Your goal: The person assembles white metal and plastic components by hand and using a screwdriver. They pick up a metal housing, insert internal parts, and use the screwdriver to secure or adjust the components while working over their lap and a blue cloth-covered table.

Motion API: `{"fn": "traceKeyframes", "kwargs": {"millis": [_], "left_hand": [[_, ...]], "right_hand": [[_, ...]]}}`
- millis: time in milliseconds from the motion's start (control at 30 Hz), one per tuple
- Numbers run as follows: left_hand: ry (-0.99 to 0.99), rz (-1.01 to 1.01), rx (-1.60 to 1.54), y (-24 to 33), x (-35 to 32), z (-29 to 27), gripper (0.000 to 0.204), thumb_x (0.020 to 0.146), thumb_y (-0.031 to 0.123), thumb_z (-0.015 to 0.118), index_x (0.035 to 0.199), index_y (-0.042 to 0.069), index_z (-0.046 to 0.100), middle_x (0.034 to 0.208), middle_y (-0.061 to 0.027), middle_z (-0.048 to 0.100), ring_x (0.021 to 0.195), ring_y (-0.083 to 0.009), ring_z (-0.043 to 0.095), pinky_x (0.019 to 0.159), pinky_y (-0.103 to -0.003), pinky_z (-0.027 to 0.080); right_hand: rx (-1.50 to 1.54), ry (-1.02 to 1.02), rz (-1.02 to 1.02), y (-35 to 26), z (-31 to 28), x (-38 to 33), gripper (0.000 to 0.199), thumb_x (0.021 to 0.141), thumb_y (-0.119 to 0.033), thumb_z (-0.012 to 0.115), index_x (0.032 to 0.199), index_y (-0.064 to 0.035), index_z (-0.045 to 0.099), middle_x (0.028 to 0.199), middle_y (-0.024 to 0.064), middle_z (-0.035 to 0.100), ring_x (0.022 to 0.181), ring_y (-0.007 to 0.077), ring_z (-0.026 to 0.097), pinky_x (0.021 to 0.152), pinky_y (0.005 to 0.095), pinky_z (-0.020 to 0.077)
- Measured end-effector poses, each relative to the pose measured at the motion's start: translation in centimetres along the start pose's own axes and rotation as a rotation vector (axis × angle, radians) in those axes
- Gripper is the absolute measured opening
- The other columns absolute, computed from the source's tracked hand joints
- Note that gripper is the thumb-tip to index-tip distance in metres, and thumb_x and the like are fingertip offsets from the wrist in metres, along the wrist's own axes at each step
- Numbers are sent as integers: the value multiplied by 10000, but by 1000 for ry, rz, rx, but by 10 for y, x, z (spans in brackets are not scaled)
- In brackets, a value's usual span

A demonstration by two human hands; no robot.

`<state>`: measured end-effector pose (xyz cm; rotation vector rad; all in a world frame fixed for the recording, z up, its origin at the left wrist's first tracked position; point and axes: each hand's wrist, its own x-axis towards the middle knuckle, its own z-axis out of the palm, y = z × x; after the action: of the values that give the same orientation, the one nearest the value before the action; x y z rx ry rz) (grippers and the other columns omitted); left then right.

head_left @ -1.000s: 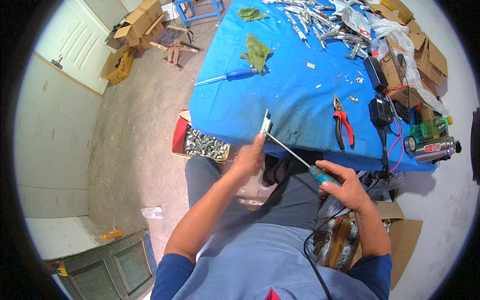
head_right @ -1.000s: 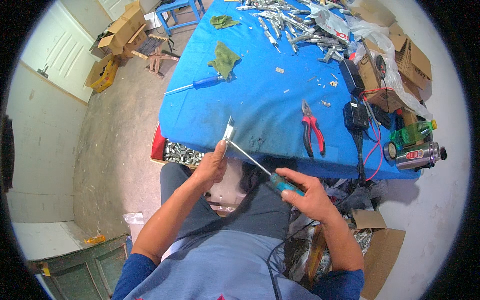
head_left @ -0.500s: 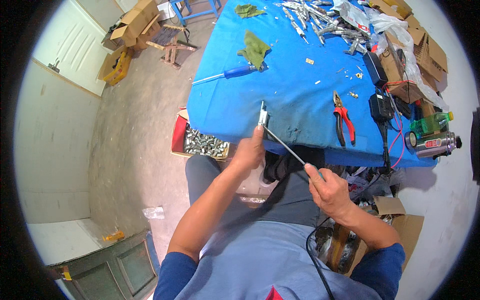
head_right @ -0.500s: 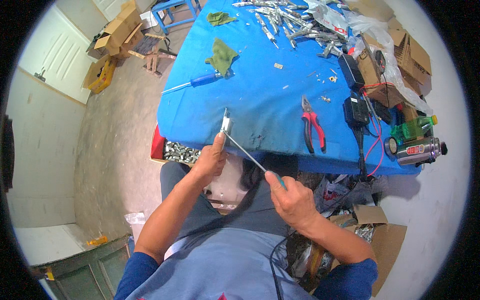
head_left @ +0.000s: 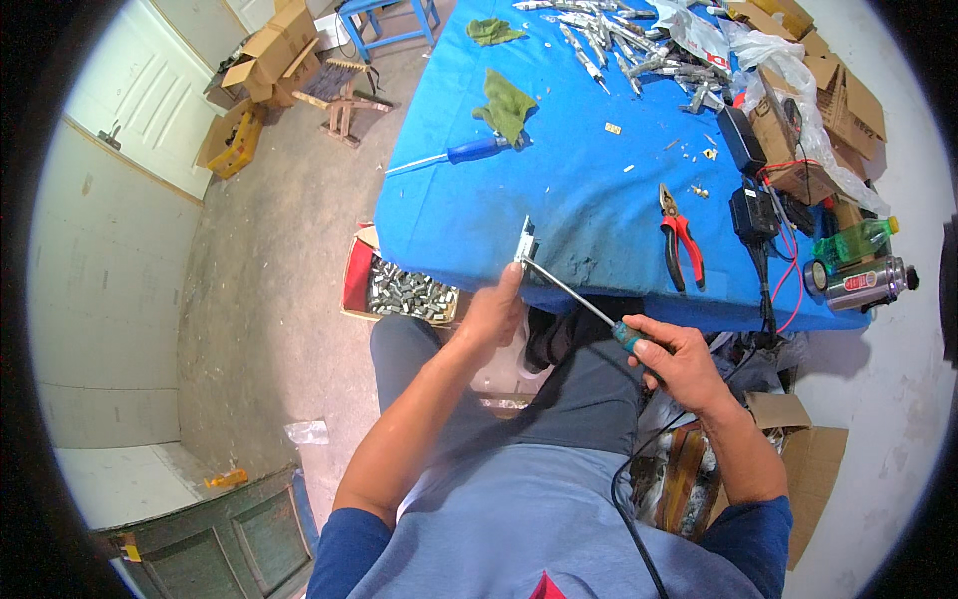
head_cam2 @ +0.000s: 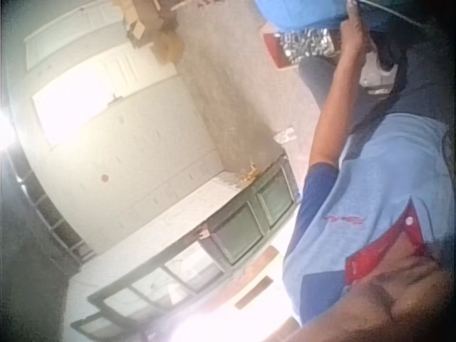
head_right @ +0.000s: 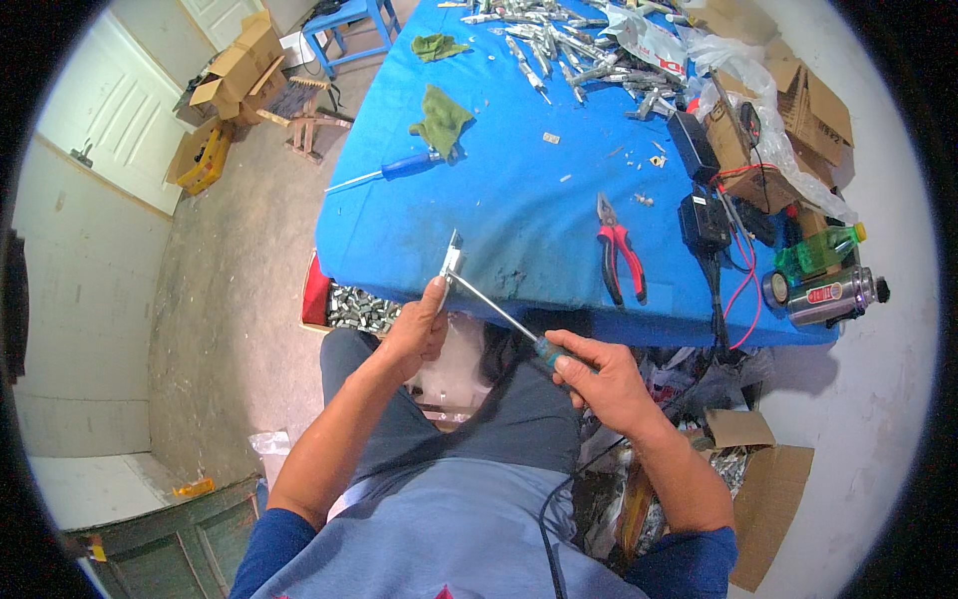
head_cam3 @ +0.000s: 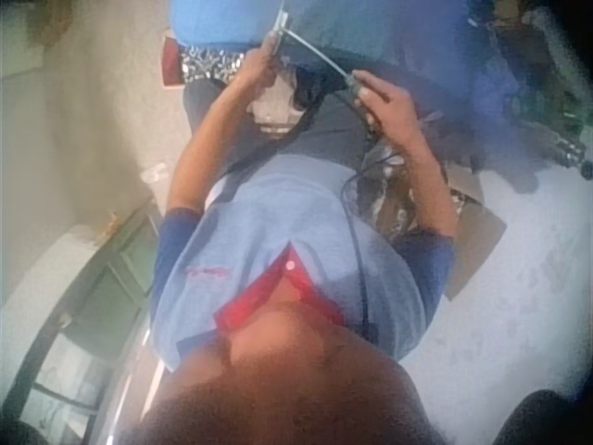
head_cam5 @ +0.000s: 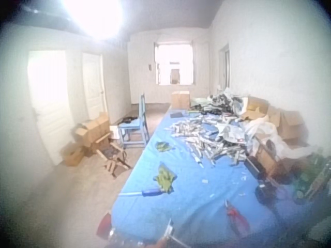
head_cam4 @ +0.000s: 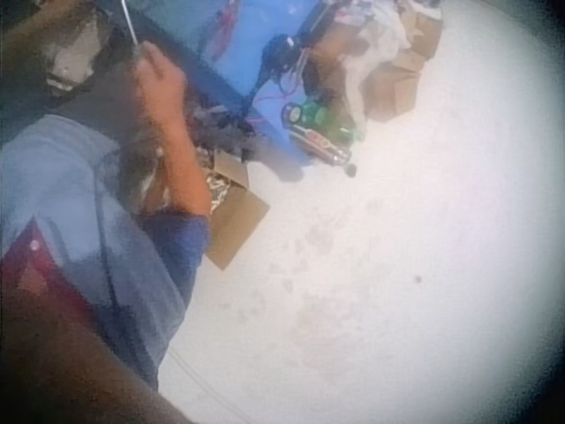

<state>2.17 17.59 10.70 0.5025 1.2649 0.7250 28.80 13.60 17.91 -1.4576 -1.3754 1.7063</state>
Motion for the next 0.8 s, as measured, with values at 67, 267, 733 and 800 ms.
{"fn": "traceKeyframes", "kwargs": {"millis": [67, 267, 733, 800], "left_hand": [[5, -10, -7, 0, -2, 1, 613, 843, 684, 470, 532, 202, 254, 478, 70, 228, 380, -80, 194, 378, -268, 132], [27, 34, -1, -2, -2, 8, 606, 849, 684, 457, 539, 198, 269, 484, 77, 226, 378, -71, 205, 368, -260, 136], [122, 46, 63, -2, 8, 12, 610, 848, 699, 433, 539, 202, 264, 490, 71, 233, 376, -84, 200, 370, -271, 140], [81, 15, 47, -3, 4, 9, 610, 850, 696, 435, 539, 201, 260, 491, 70, 231, 378, -83, 198, 373, -271, 135]], "right_hand": [[44, -10, 76, -11, -2, -2, 358, 910, -157, 574, 1250, -46, 561, 778, 30, 617, 556, 43, 525, 487, 168, 421], [-304, 76, -285, 1, 0, 4, 355, 890, -155, 584, 1231, -59, 573, 806, 73, 658, 633, 129, 609, 556, 258, 491], [-639, 200, -645, 10, 13, 10, 342, 849, -146, 613, 1185, -81, 596, 723, 116, 619, 549, 217, 588, 478, 302, 460], [-182, -13, -19, -13, -2, 4, 344, 888, -168, 584, 1217, -68, 587, 735, 44, 615, 529, 101, 533, 495, 234, 436]]}}
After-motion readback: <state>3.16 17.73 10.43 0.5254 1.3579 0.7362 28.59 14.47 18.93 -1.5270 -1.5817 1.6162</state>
